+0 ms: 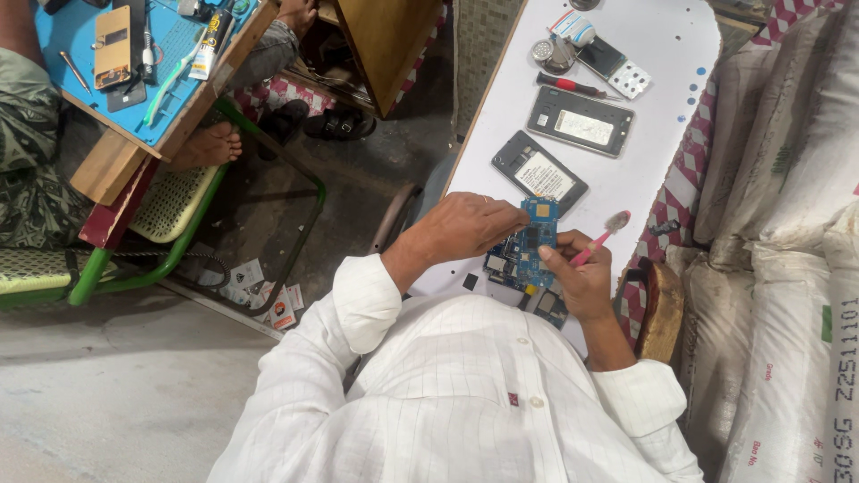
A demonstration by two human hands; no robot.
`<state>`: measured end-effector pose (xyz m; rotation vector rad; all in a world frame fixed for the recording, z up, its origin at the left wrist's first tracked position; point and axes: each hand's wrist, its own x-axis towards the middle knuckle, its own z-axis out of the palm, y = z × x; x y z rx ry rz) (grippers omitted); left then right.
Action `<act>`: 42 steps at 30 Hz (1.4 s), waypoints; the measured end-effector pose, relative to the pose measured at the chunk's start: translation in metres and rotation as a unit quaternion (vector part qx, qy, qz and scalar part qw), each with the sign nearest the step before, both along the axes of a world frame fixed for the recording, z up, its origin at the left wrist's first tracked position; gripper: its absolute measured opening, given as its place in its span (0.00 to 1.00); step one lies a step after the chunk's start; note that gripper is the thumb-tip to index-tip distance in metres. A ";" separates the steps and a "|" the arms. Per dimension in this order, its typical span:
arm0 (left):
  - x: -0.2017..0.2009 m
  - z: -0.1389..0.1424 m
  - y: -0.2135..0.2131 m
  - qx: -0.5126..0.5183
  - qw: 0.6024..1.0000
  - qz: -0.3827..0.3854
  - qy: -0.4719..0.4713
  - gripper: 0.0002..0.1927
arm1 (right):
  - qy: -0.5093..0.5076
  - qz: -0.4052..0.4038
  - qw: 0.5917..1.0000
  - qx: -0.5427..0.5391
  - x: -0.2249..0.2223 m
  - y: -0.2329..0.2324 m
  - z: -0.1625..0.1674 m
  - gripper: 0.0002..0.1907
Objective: The person sits at a workbench and cleans a blue circuit board, holding the board in one hand and scrubbing it with a toothbrush, turning the board to brush different sides and areas. Disassembled phone parts and other boards lie on the bench around them.
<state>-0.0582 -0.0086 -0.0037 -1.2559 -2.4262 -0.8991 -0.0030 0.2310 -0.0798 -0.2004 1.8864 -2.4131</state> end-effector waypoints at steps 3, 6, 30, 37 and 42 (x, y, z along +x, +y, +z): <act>-0.001 0.000 0.000 -0.043 0.999 0.010 0.004 0.07 | 0.003 -0.001 1.000 0.003 0.001 0.001 0.000 0.08; -0.003 0.000 0.002 -0.053 0.998 0.008 -0.016 0.08 | 0.003 -0.002 1.000 0.024 0.001 0.002 -0.001 0.09; 0.015 -0.020 0.016 0.227 0.921 0.049 -0.314 0.11 | -0.023 -0.023 0.999 -0.006 0.002 -0.002 0.001 0.09; 0.013 -0.029 0.021 0.352 0.840 -0.011 -0.413 0.13 | 0.005 -0.019 1.000 0.004 -0.001 -0.002 0.001 0.09; 0.016 -0.037 0.021 0.362 0.824 -0.004 -0.436 0.16 | 0.003 -0.018 1.000 -0.022 0.000 -0.003 -0.001 0.10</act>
